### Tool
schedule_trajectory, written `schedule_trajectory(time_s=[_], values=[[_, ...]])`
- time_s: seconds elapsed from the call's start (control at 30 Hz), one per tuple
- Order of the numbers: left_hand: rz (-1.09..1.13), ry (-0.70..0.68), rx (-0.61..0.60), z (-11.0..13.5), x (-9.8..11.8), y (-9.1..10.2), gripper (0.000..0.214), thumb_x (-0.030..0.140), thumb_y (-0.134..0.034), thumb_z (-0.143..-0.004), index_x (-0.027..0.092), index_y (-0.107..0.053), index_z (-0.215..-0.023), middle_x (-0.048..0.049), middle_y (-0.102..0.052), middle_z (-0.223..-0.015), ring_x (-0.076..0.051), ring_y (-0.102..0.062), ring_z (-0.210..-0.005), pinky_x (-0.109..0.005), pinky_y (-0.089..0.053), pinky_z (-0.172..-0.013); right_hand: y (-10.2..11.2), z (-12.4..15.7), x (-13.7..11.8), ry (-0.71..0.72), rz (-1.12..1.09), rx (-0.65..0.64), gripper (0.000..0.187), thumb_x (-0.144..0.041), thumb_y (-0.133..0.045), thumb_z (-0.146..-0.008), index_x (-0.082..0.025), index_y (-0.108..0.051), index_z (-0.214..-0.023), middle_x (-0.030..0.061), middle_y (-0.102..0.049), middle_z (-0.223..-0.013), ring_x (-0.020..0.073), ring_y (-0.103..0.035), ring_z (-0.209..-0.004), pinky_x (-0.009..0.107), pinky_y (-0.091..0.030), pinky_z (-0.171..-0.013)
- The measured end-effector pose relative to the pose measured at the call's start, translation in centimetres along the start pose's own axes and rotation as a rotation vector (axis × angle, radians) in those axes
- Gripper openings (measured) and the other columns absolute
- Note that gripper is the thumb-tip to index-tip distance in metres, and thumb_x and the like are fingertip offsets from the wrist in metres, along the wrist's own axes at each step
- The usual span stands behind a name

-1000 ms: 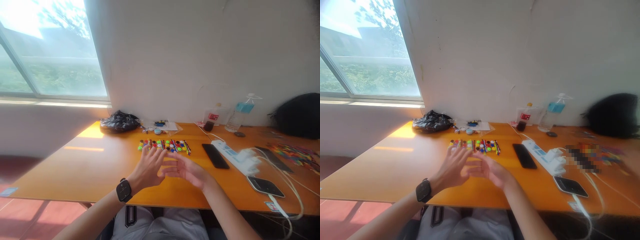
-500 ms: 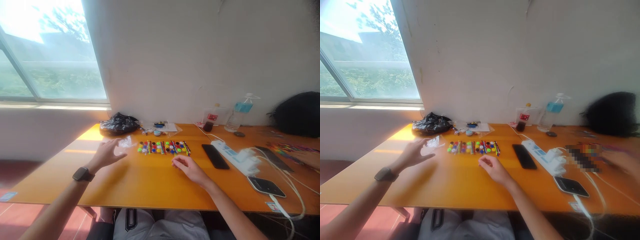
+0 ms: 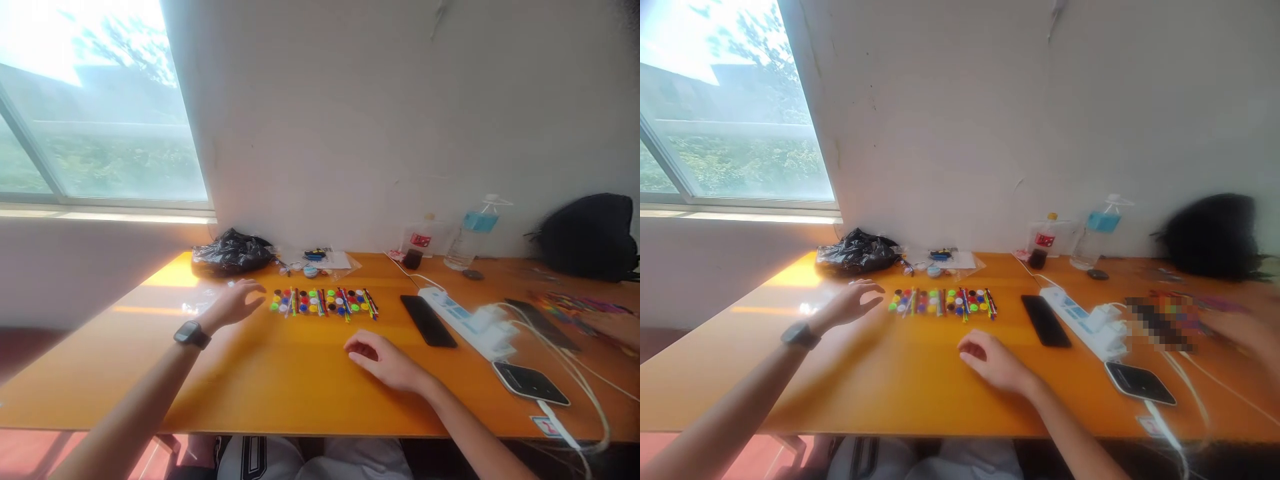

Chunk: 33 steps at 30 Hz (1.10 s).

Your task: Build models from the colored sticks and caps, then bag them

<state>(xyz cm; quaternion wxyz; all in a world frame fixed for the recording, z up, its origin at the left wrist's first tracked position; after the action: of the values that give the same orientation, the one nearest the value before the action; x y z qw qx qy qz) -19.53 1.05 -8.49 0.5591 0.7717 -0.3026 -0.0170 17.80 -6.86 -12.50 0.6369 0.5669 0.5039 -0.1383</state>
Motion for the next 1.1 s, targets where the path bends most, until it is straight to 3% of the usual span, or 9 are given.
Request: schedule_trajectory(time_s=[0.13,0.23,0.53,0.73,0.9,1.1], values=[[0.063,-0.100,-0.020,-1.4,3.0,-1.7,0.036,0.051,-0.057,-0.096,0.023,-0.076,-0.106,-0.0090,-0.073,-0.104,-0.025,-0.065,-0.095,-0.038,-0.053,-0.085,-0.2,-0.9,-1.0,0.000,0.096,-0.048,0.020,-0.035,-0.062,-0.095,-0.021,-0.075,-0.100,0.0040,-0.071,-0.092,0.0192,-0.063,-0.079,0.029,-0.051,-0.072],[0.046,-0.166,-0.040,-1.5,4.0,-2.8,0.027,0.046,-0.063,-0.093,0.024,-0.078,-0.101,-0.0083,-0.072,-0.103,-0.025,-0.064,-0.096,-0.037,-0.051,-0.085,-0.7,-1.8,-2.2,0.012,0.116,-0.049,0.020,-0.033,-0.059,-0.096,-0.021,-0.075,-0.099,0.0033,-0.072,-0.088,0.0184,-0.062,-0.075,0.028,-0.047,-0.067],[0.085,-0.145,0.028,-1.2,3.1,-4.6,0.018,0.038,-0.066,-0.091,0.023,-0.077,-0.092,-0.0079,-0.071,-0.105,-0.025,-0.062,-0.100,-0.038,-0.050,-0.088,-3.4,-6.0,-5.3,0.217,0.173,-0.086,0.019,-0.023,-0.056,-0.095,-0.020,-0.073,-0.087,0.0025,-0.073,-0.083,0.0178,-0.063,-0.075,0.026,-0.045,-0.069],[0.171,-0.141,0.065,-1.2,3.1,-4.8,0.009,0.027,-0.069,-0.087,0.022,-0.076,-0.090,-0.0062,-0.071,-0.098,-0.023,-0.061,-0.092,-0.035,-0.048,-0.084,-3.8,-8.1,-3.7,0.255,0.223,-0.057,0.017,-0.019,-0.057,-0.094,-0.018,-0.069,-0.083,0.0019,-0.068,-0.077,0.0159,-0.058,-0.069,0.025,-0.040,-0.065],[0.185,-0.165,0.050,-0.9,4.0,-4.0,0.008,0.022,-0.067,-0.087,0.022,-0.075,-0.088,-0.0047,-0.071,-0.093,-0.021,-0.060,-0.089,-0.034,-0.046,-0.082,-4.1,-7.9,-2.5,0.292,0.303,-0.033,0.013,-0.015,-0.060,-0.091,-0.019,-0.069,-0.084,0.0020,-0.068,-0.077,0.0157,-0.057,-0.070,0.026,-0.038,-0.065],[0.333,-0.197,0.078,0.1,7.5,-2.8,0.012,0.031,-0.069,-0.092,0.021,-0.074,-0.087,-0.0053,-0.071,-0.090,-0.020,-0.061,-0.087,-0.033,-0.047,-0.082,-3.9,-7.3,-2.5,0.247,0.269,0.009,0.012,-0.022,-0.059,-0.096,-0.020,-0.071,-0.097,0.0004,-0.065,-0.074,0.0150,-0.057,-0.066,0.025,-0.038,-0.064]])
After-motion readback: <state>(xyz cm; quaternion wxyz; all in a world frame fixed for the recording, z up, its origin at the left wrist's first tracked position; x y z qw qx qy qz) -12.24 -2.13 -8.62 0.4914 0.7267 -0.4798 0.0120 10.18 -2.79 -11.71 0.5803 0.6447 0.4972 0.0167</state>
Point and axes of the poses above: each hand's wrist, its own z-axis away from the middle knuckle, its own y-axis out of the back of the hand, x = y × z, the point moved 5 cm from there along -z, towards the middle knuckle
